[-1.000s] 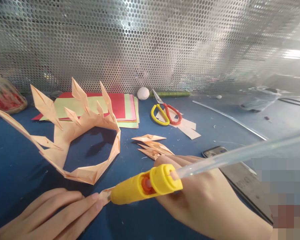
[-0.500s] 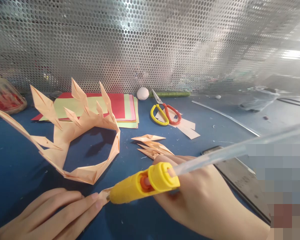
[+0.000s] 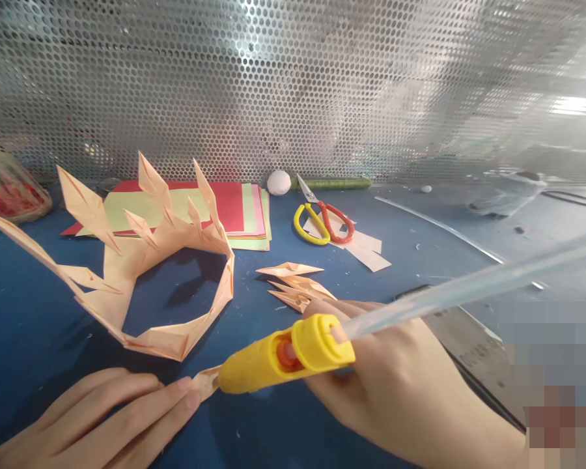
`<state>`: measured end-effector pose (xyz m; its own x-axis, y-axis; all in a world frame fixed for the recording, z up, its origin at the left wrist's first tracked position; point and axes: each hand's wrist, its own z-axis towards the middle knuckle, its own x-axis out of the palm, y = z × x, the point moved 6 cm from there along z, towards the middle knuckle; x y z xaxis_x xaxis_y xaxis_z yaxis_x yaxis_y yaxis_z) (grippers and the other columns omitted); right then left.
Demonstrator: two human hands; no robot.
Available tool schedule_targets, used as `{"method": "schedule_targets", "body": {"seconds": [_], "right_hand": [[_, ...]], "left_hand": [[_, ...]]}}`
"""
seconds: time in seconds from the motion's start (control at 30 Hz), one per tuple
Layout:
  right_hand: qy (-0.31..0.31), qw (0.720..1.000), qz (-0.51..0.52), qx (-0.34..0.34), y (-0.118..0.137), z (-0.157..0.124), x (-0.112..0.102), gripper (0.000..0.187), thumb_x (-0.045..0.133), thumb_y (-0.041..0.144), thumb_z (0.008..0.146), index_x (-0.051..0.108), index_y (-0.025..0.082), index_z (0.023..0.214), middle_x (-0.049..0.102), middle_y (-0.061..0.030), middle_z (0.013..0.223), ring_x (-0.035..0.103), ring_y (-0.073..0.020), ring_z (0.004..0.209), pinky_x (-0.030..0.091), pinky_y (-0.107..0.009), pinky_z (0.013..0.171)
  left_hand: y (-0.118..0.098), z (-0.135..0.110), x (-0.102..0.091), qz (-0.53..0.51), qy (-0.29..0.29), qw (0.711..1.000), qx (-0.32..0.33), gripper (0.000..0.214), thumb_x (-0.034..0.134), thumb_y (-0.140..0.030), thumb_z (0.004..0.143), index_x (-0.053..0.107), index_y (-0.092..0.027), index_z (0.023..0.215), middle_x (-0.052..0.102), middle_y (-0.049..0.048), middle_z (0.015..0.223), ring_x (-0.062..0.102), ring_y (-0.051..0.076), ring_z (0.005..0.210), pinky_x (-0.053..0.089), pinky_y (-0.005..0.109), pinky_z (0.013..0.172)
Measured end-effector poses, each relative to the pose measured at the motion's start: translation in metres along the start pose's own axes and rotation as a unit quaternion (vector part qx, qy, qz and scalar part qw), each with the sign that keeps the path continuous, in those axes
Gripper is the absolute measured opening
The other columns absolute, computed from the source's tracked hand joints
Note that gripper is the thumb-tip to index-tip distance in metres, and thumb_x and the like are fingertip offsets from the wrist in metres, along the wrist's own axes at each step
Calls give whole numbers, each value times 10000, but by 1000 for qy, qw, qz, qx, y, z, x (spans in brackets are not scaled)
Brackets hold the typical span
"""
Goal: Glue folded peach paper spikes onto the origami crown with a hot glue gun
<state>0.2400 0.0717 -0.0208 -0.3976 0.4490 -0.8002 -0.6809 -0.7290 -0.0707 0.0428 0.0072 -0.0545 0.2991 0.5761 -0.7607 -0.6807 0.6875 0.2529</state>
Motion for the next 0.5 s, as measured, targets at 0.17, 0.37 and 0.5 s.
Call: {"method": "schedule_targets", "body": {"seconds": [0.17, 0.37, 0.5], "right_hand": [[3, 1000, 10, 17, -4, -5, 3, 88, 413, 235, 911, 422, 301, 854, 567, 36, 559, 567, -167, 410, 448, -262, 356], [10, 1000, 24, 17, -6, -9, 6, 77, 421, 247, 922, 456, 306, 887, 585, 27, 612, 571, -176, 451, 457, -285, 393], [-2, 999, 29, 31, -6, -10, 6, 87, 411, 260, 925, 443, 308, 859, 574, 24, 595, 569, -185, 447, 458, -293, 386]], "left_hand": [[-1, -1, 0, 2, 0, 1000, 5, 388, 297, -11, 993, 634, -173, 1100, 728, -101, 1020, 573, 119, 862, 445, 312, 766], [-1, -2, 0, 4, 3, 1000, -3, 378, 302, -27, 1005, 631, -185, 1104, 732, -101, 998, 572, 123, 865, 443, 320, 774], [-1, 1, 0, 0, 3, 1000, 4, 396, 292, -10, 997, 632, -182, 1104, 723, -100, 1035, 569, 120, 873, 438, 314, 778]]}}
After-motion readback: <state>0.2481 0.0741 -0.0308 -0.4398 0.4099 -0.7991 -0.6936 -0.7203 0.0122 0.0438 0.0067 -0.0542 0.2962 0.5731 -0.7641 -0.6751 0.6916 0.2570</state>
